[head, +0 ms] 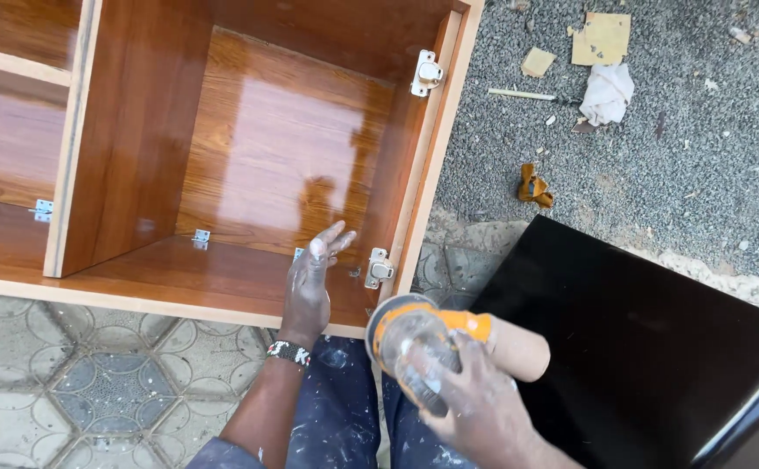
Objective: Sanding the interior and edges of a wooden cabinet using an electric orbital sander
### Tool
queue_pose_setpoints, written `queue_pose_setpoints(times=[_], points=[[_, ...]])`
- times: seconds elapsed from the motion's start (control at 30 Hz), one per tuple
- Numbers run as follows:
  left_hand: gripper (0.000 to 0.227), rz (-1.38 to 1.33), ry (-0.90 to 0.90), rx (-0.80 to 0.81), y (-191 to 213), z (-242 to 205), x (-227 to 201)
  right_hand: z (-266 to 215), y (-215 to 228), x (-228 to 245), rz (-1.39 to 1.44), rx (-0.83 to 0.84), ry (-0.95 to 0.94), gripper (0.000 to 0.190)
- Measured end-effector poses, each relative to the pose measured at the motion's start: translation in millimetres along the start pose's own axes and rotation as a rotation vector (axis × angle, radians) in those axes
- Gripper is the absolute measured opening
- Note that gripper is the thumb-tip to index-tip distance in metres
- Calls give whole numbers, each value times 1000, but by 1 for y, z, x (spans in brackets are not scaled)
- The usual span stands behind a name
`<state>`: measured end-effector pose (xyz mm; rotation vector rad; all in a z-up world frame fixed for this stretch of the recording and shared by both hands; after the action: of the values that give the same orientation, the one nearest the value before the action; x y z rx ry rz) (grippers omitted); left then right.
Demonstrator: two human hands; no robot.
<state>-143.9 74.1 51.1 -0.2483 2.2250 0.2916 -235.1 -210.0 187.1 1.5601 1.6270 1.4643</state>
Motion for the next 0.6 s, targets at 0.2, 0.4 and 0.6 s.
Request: queue_pose_setpoints(times=[0.2,0.4,0.6], points=[[78,123,-191,87,-1,-8,-12,95,39,-29,-4,-250,-72,92],[69,215,-171,112,-1,-7,-5,228,81,-70,-82,-396,-75,111],[68,190,-175,80,-1,-7,-10,199,73,-54,-215,-351,4,95]])
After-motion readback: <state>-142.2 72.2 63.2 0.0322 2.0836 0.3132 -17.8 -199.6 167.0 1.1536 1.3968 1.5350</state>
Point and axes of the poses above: each hand's wrist, its own z-axis towards the middle knuckle, its own y-axis out of the back of the hand, x = y × z, the point moved 2 cm from there along z, towards the middle knuckle, and after that the axes turned 15 degrees about -x, right-handed, at the moved point
